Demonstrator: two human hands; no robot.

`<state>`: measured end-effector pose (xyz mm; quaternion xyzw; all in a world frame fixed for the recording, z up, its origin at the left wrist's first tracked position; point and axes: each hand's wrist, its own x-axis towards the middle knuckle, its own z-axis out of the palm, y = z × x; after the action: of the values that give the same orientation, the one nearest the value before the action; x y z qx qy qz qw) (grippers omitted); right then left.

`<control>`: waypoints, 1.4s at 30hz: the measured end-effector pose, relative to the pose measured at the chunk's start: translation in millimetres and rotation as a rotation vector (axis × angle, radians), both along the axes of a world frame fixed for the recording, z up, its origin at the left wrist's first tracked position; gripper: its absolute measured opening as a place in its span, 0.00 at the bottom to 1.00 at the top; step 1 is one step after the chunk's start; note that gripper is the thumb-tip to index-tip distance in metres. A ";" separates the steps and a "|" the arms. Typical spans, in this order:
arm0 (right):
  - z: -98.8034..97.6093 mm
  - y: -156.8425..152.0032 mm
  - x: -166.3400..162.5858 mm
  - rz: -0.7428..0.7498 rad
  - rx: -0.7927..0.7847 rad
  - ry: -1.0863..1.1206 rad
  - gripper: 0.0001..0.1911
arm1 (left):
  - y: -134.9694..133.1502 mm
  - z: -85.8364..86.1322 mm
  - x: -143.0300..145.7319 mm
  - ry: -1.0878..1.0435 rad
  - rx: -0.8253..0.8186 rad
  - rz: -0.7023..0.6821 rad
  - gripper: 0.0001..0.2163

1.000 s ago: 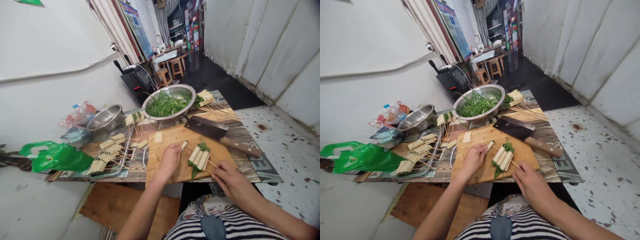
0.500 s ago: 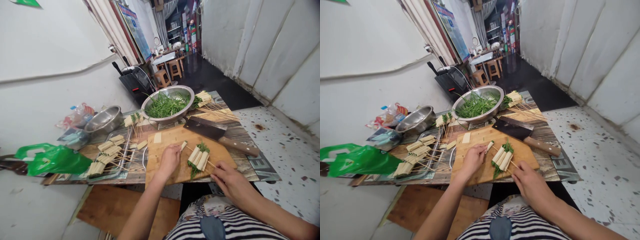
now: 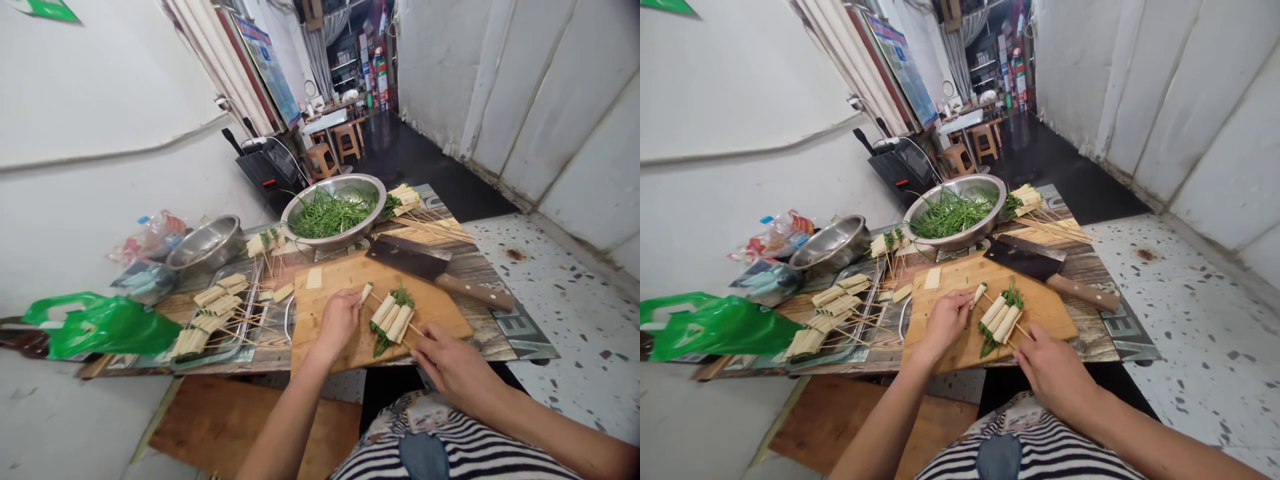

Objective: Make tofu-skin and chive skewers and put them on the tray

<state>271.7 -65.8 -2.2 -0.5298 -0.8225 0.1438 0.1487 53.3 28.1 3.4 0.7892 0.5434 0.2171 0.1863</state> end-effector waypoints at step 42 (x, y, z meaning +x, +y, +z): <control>-5.0 1.7 27.7 0.099 0.028 0.108 0.14 | -1.7 4.3 2.7 -0.017 0.017 -0.017 0.13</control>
<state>299.3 -64.1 -7.3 -0.4779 -0.8404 0.1678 0.1930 56.0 26.4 7.7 0.7936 0.5330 0.2270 0.1861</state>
